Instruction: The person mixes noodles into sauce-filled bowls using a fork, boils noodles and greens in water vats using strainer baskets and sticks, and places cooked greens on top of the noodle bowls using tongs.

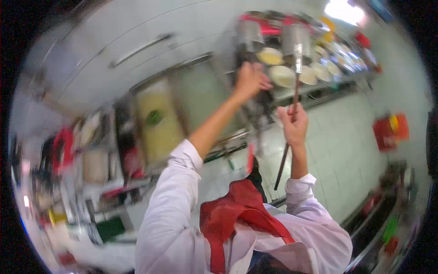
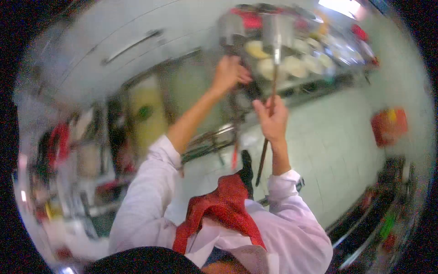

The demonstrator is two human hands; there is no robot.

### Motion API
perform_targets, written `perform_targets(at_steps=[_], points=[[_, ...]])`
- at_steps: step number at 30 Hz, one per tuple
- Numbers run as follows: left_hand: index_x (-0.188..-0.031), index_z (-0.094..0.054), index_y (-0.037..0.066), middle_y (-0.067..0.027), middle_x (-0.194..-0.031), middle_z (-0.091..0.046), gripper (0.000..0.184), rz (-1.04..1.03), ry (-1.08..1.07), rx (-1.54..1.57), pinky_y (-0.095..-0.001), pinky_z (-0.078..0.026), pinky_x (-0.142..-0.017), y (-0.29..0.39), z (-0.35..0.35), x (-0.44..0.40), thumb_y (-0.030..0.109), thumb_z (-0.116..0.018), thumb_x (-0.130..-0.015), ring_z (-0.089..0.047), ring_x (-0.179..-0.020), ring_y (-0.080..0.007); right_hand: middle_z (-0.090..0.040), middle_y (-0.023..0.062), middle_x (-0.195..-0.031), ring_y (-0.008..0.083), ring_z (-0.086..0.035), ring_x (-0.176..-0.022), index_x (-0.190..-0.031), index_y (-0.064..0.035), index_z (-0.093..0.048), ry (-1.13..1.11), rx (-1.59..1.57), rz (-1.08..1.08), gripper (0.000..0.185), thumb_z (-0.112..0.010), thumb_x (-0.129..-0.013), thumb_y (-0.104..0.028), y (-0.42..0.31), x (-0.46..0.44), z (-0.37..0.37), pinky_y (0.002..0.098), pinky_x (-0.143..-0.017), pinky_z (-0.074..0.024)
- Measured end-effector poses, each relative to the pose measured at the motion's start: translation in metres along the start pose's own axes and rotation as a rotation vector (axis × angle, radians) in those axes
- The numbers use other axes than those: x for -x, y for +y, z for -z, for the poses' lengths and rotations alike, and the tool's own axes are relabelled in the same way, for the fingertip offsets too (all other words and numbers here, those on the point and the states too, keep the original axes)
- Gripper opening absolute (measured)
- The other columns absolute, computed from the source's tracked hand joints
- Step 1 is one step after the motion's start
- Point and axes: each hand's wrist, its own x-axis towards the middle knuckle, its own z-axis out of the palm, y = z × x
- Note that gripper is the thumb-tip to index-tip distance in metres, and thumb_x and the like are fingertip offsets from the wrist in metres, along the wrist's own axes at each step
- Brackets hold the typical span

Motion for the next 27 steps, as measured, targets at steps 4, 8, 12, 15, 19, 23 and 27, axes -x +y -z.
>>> perform_targets(at_steps=[4,8,12,15,19,23,27], points=[[-0.104,-0.026,0.005,-0.0241,-0.099,-0.062,0.031,-0.181,0.273,0.249,-0.0365,-0.059,-0.067,0.072,-0.004,0.166,0.007,-0.056,-0.094,-0.068,-0.082,-0.0284,-0.055,-0.0022,-0.076,0.0063,-0.048,-0.067,-0.1,-0.0028,-0.059,-0.397,-0.099,0.091,0.029,-0.073,-0.085,-0.023,-0.045,0.034,-0.078,0.0218,-0.06,-0.0405],[-0.104,-0.026,0.005,-0.0229,-0.098,-0.062,0.033,-0.478,0.559,0.186,-0.0343,-0.057,-0.072,0.124,0.053,0.294,0.003,-0.057,-0.092,-0.067,-0.084,-0.0261,-0.064,0.007,-0.099,0.0135,-0.06,-0.09,-0.127,0.0046,-0.052,-0.815,-0.413,0.097,0.054,-0.073,-0.084,-0.021,-0.126,0.107,-0.18,0.0266,-0.081,-0.0474],[-0.11,-0.028,0.004,-0.0209,-0.099,-0.063,0.033,-0.549,1.042,0.052,-0.0336,-0.057,-0.072,0.179,0.126,0.407,-0.002,-0.055,-0.091,-0.067,-0.081,-0.0254,-0.065,0.0099,-0.1,0.0171,-0.065,-0.091,-0.126,0.0062,-0.051,-1.513,-0.29,0.106,0.052,-0.07,-0.085,-0.018,-0.171,0.163,-0.257,0.0289,-0.079,-0.0522],[-0.111,-0.035,0.003,-0.0184,-0.098,-0.065,0.028,-0.594,1.288,0.003,-0.0337,-0.057,-0.068,0.201,0.213,0.483,0.002,-0.055,-0.091,-0.067,-0.077,-0.0244,-0.057,0.0049,-0.063,0.0153,-0.057,-0.045,-0.099,-0.0019,-0.054,-1.925,-0.399,-0.504,0.026,-0.069,-0.084,-0.018,-0.2,0.205,-0.32,0.0277,-0.041,-0.0456],[-0.117,-0.041,0.002,-0.0163,-0.101,-0.066,0.03,-0.694,1.385,-0.004,-0.0338,-0.056,-0.064,0.204,0.303,0.535,0.013,-0.055,-0.093,-0.067,-0.076,-0.0252,-0.047,-0.0017,-0.052,0.0085,-0.046,-0.038,-0.094,-0.0038,-0.053,-2.023,-0.599,-0.686,0.023,-0.069,-0.082,-0.015,-0.191,0.247,-0.428,0.0233,-0.038,-0.0394],[-0.131,-0.042,0.003,-0.0162,-0.107,-0.065,0.044,-0.556,1.42,-0.045,-0.037,-0.056,-0.067,0.228,0.383,0.602,0.025,-0.053,-0.095,-0.068,-0.08,-0.0277,-0.048,-0.0034,-0.054,0.0067,-0.046,-0.041,-0.088,-0.0058,-0.055,-2.006,-0.578,-0.607,0.017,-0.068,-0.084,-0.017,-0.202,0.298,-0.591,0.0217,-0.038,-0.0376],[-0.128,-0.044,0.003,-0.0163,-0.111,-0.065,0.039,-0.399,1.435,-0.065,-0.0353,-0.056,-0.068,0.234,0.447,0.681,0.025,-0.051,-0.096,-0.069,-0.083,-0.0272,-0.056,-0.0037,-0.064,0.0071,-0.051,-0.051,-0.078,-0.0105,-0.061,-1.964,-0.675,-0.519,0.018,-0.066,-0.086,-0.026,-0.213,0.352,-0.813,0.0219,-0.047,-0.0409]])
